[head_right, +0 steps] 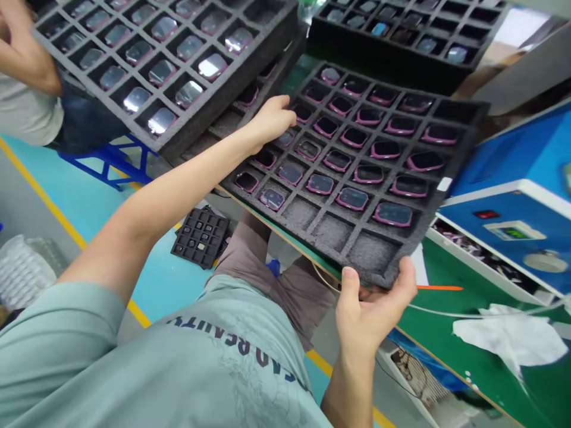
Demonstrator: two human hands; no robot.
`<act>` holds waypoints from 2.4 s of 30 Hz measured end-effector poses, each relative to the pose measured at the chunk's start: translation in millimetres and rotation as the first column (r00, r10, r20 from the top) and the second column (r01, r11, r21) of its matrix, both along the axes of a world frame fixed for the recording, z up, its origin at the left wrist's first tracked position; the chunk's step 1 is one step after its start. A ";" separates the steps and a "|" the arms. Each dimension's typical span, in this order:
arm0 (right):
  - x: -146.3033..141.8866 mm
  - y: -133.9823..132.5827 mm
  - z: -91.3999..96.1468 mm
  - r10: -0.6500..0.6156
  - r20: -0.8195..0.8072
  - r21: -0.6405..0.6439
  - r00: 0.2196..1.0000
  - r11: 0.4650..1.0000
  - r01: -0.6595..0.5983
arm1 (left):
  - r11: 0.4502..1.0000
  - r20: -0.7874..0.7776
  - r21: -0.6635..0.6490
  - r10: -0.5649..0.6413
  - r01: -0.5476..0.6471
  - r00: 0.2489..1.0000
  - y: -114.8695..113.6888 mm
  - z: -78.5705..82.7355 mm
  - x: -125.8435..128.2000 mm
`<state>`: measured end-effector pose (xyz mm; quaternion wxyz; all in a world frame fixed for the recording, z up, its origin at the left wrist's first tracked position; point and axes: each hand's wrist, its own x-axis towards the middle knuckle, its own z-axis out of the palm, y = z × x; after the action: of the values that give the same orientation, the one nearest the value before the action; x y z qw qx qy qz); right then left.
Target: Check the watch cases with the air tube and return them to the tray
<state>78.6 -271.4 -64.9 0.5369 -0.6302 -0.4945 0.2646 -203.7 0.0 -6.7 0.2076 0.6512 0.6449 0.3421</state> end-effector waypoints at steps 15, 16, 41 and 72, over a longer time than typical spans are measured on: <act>49.6 4.3 19.2 -0.330 -0.688 -0.276 0.647 0.943 0.187 | 0.633 -0.679 0.041 -0.550 0.773 0.486 -193.7 27.8 101.2; 48.6 8.0 19.3 -0.300 -0.724 -0.271 0.622 0.952 0.143 | 0.625 -0.686 0.044 -0.548 0.780 0.478 -193.4 27.6 104.2; 52.8 69.1 86.1 0.448 -0.302 0.408 0.841 0.859 -0.311 | 0.667 -0.466 -0.158 -0.700 0.728 0.541 -83.0 41.9 179.2; 30.8 128.4 22.7 -0.153 -0.248 0.377 0.957 0.895 0.241 | 0.793 0.780 -0.227 -0.200 0.565 0.593 -82.3 22.5 180.6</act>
<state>109.4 -143.1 -42.1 0.7287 -0.5214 -0.4116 0.1667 -23.2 -82.3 15.8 0.6595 0.5216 0.4091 0.3542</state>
